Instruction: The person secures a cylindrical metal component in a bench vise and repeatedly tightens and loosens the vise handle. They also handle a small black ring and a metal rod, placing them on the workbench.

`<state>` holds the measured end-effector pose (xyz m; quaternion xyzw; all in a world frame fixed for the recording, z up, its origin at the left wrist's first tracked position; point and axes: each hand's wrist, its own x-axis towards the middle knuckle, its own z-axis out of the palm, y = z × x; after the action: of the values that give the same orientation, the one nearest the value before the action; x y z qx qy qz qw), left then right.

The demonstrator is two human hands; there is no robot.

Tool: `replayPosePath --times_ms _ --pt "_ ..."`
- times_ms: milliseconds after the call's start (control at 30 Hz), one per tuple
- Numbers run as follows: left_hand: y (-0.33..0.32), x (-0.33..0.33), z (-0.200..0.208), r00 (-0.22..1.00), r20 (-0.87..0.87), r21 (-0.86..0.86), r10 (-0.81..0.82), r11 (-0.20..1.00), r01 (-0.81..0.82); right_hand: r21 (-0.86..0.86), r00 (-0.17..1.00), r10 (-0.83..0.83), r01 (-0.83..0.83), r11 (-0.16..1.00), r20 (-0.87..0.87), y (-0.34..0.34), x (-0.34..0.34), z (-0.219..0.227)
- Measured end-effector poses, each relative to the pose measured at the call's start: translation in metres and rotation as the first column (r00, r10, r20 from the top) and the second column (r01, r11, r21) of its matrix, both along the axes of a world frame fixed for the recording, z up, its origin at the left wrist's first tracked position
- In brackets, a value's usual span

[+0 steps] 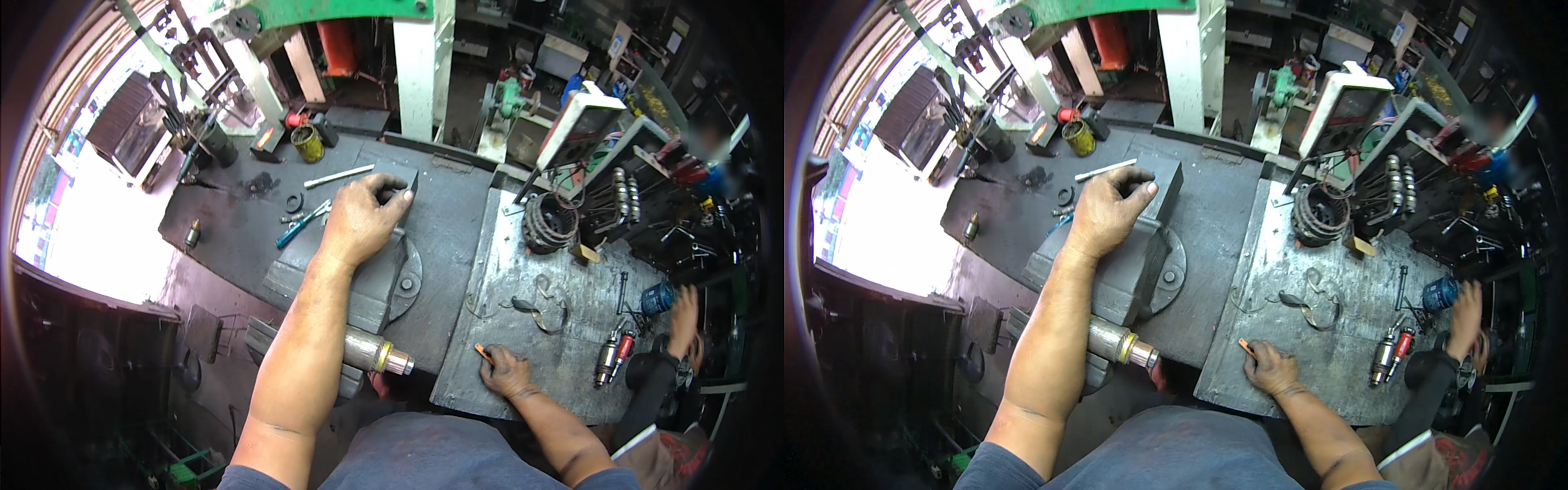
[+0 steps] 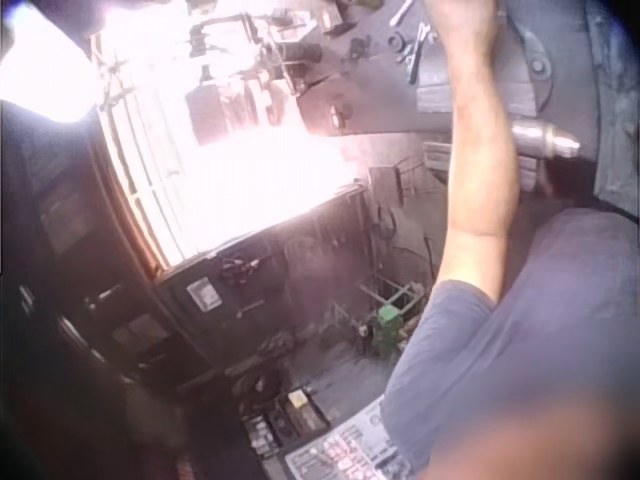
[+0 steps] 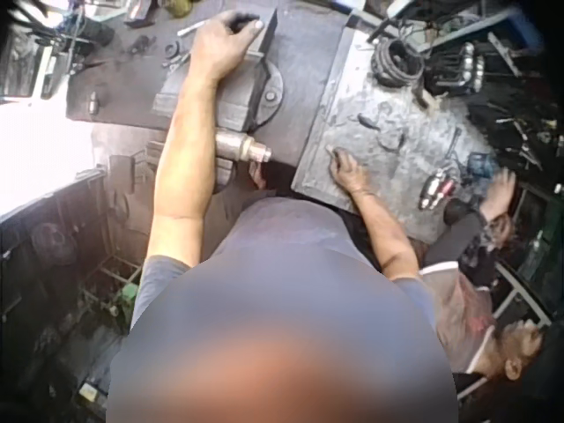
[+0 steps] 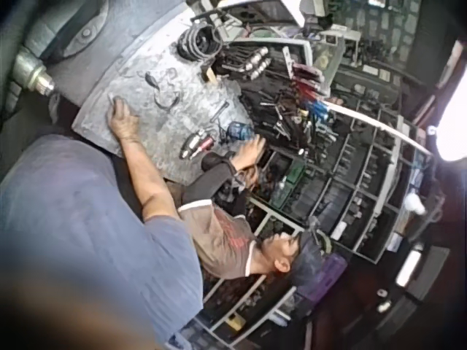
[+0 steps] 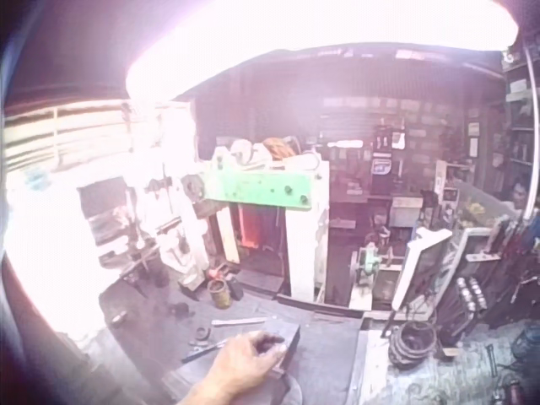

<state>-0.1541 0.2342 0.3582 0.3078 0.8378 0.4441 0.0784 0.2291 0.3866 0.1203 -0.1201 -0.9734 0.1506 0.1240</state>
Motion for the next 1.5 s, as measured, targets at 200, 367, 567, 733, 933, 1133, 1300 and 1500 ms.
replayPosePath --times_ms 200,367,567,733,933,1133,1300,1500 --pt "-0.006 0.011 0.014 0.996 -0.08 0.235 0.048 0.972 -0.028 -0.01 0.993 -0.094 0.095 0.995 0.064 -0.013 0.006 0.01" --pt "-0.056 0.041 0.035 0.99 -0.085 0.59 0.112 0.806 -0.04 0.034 0.983 -0.174 0.172 0.984 0.057 -0.023 0.007 0.057" --pt "-0.224 0.072 -0.053 0.807 -0.178 0.701 0.563 0.649 -0.297 -0.711 0.984 -0.042 0.156 0.686 0.175 -0.05 -0.035 0.113" --pt "-0.34 0.136 -0.19 0.558 -0.094 -0.128 0.824 0.546 -0.828 -0.969 0.971 0.215 0.145 -0.2 0.101 -0.091 -0.101 0.15" --pt "-0.33 0.234 -0.306 0.959 0.089 -0.168 0.269 0.953 -0.252 -0.961 0.933 0.344 0.183 -0.205 0.105 -0.107 -0.127 0.173" --pt "-0.35 0.203 -0.349 0.949 0.218 -0.259 0.227 0.951 -0.168 -0.916 0.946 0.264 0.265 -0.3 0.187 -0.113 -0.129 0.178" --pt "-0.373 0.16 -0.379 0.988 0.12 -0.28 -0.097 0.951 0.128 -0.965 0.957 0.178 0.246 -0.089 0.228 -0.128 -0.129 0.182" --pt "-0.373 0.136 -0.419 0.976 0.2 -0.336 -0.087 0.929 0.152 -0.97 0.967 0.109 0.236 -0.059 0.229 -0.131 -0.131 0.171"
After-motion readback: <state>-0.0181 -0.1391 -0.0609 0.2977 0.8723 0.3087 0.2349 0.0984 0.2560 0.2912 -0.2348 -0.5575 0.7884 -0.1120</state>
